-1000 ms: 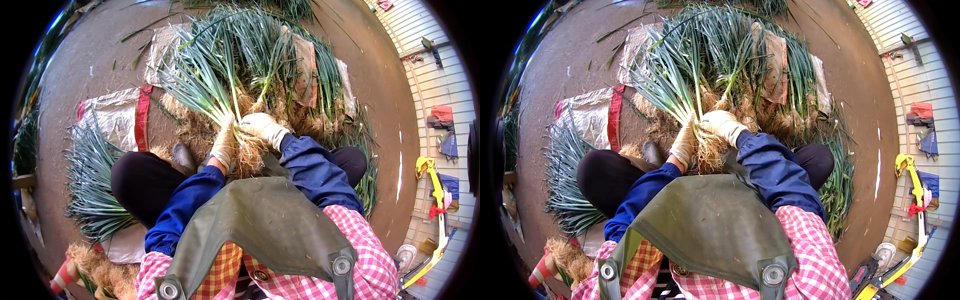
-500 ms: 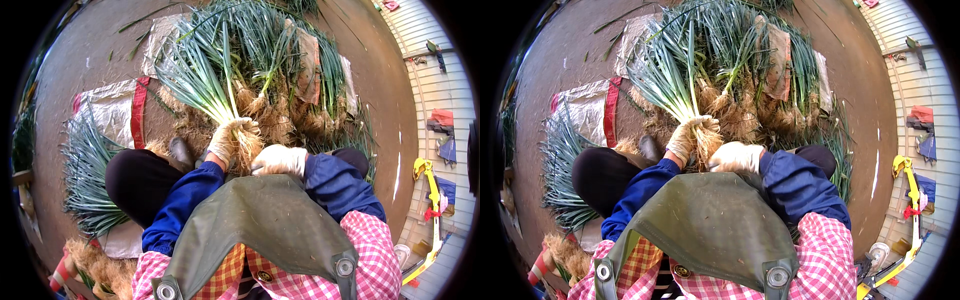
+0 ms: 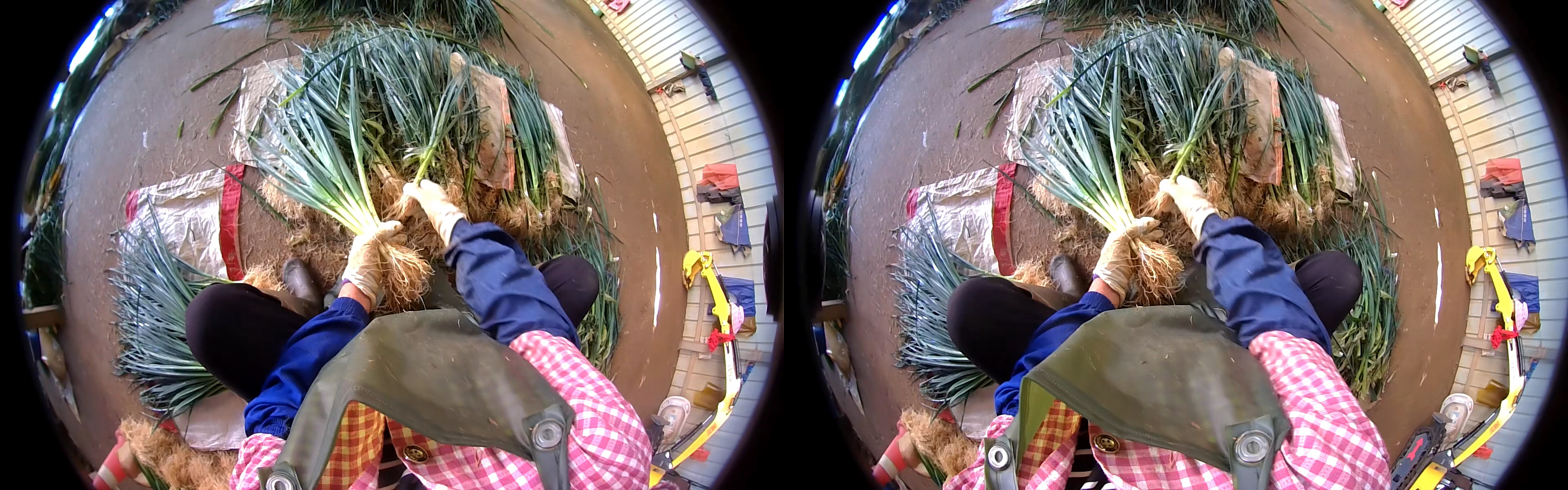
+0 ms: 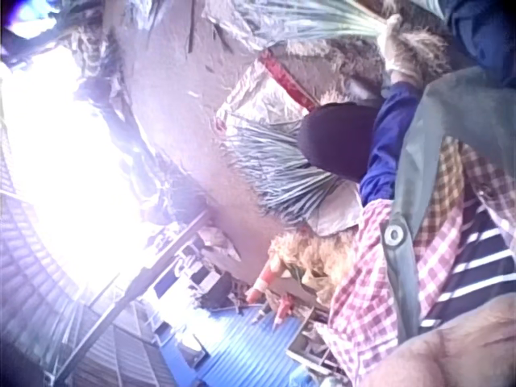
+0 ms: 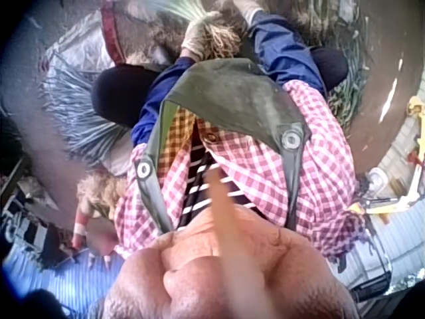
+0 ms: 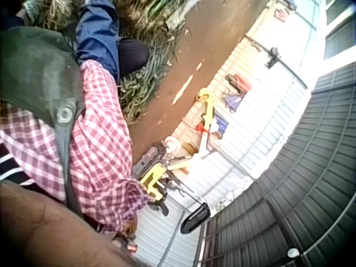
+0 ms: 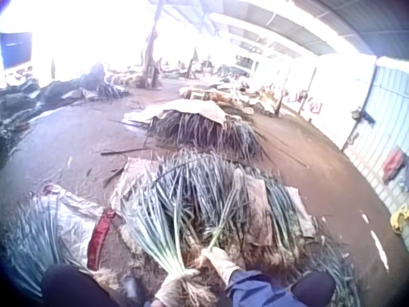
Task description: The person sorts scallions by hand, cleaning the roots and removing outer debris while sitting on the ground among large piles of green vegetables.
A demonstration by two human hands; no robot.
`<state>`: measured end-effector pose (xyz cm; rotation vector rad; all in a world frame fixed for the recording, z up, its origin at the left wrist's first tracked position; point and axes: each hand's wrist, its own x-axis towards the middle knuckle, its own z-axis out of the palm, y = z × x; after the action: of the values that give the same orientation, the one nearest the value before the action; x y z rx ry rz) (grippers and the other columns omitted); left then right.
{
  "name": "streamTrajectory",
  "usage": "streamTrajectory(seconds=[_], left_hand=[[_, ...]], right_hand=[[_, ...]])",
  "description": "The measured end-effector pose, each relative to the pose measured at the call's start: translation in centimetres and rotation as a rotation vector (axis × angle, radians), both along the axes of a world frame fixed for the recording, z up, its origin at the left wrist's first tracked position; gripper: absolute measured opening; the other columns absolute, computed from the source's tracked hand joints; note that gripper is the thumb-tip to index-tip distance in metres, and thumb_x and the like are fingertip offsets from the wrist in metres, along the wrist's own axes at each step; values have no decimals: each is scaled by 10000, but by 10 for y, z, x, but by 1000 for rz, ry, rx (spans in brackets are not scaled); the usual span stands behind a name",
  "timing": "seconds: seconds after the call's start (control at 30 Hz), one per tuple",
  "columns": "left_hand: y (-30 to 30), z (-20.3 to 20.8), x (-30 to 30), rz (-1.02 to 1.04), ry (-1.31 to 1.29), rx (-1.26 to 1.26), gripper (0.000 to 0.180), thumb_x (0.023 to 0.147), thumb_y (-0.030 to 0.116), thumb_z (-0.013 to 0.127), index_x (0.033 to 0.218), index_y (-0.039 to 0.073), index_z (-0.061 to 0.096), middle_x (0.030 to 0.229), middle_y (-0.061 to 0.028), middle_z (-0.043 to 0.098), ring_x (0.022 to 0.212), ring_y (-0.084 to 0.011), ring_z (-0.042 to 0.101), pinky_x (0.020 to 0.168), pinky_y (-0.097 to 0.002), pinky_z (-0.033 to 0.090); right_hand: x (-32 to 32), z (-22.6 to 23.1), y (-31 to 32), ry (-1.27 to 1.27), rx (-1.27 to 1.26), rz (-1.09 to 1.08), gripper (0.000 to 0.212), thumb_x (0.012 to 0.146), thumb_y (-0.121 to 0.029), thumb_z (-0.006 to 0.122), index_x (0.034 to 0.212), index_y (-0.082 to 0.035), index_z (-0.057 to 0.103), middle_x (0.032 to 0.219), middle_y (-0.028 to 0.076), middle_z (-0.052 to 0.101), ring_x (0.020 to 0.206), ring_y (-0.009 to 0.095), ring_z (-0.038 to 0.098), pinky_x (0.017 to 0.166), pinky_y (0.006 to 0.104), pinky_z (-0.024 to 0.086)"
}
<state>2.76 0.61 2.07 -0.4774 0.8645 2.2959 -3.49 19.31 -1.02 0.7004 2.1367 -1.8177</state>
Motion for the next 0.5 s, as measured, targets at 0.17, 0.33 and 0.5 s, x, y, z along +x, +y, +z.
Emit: streamTrajectory(seconds=[0.17, 0.33, 0.5], left_hand=[[7, -14, 4, 41, -6, -58, 196, 823, 115, 604, 979, -2, 620, 824, -95, 648, 699, -204, 634, 606, -305, 531], [5, 3, 6, 40, -164, 95, 179, 830, 79, 585, 980, -20, 587, 782, -121, 634, 651, -234, 631, 585, -333, 555], [3, 16, 5, -71, -178, 106, 218, 834, 89, 593, 1020, -25, 587, 881, -150, 660, 747, -242, 654, 684, -362, 563]], right_hand=[[53, 2, -12, 202, 371, 626, 505, 893, -535, 531, 999, -51, 630, 900, 76, 654, 834, 198, 601, 754, 322, 463], [37, 53, -5, -274, -88, 347, 472, 864, -551, 563, 1038, -122, 653, 893, 41, 658, 807, 153, 627, 717, 325, 489], [12, 15, 15, -70, -577, -1, 576, 950, -524, 420, 1270, -53, 506, 1147, 118, 642, 909, 214, 646, 764, 351, 520]])
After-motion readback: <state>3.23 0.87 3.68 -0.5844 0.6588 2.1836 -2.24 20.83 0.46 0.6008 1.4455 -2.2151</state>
